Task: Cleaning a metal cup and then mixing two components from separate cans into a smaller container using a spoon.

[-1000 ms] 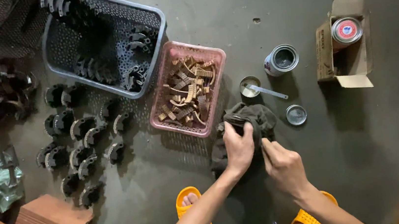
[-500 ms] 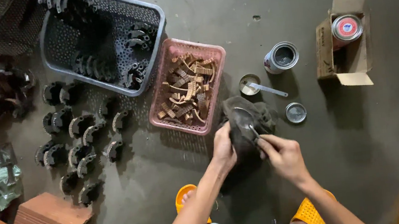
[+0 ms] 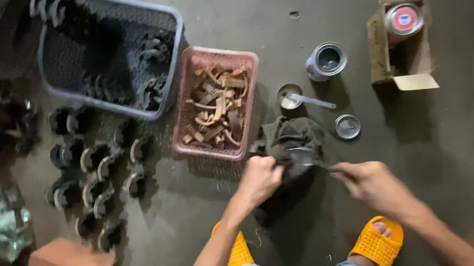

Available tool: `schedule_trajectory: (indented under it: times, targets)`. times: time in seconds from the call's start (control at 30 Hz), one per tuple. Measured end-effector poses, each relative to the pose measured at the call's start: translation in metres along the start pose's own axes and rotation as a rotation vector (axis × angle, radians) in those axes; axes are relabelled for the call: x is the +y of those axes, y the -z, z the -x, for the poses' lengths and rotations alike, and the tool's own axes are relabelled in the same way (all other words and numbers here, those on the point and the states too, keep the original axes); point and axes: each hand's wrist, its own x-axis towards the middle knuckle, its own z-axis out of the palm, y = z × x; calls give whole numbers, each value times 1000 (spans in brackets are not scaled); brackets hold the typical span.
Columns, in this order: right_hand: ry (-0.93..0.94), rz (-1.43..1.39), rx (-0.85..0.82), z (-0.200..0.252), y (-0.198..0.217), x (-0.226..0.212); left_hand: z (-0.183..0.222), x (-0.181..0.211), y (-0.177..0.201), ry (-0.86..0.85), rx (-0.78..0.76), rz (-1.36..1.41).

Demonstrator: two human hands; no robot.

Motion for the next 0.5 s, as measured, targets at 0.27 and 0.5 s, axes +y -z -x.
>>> schedule_trajectory:
  times: [0.27, 0.5]
  targets:
    - [-493, -715, 362, 78, 66, 117, -9, -17, 1, -310, -527, -915]
    - [-298, -1229, 315, 104, 69, 106, -183, 148, 0, -527, -276, -919]
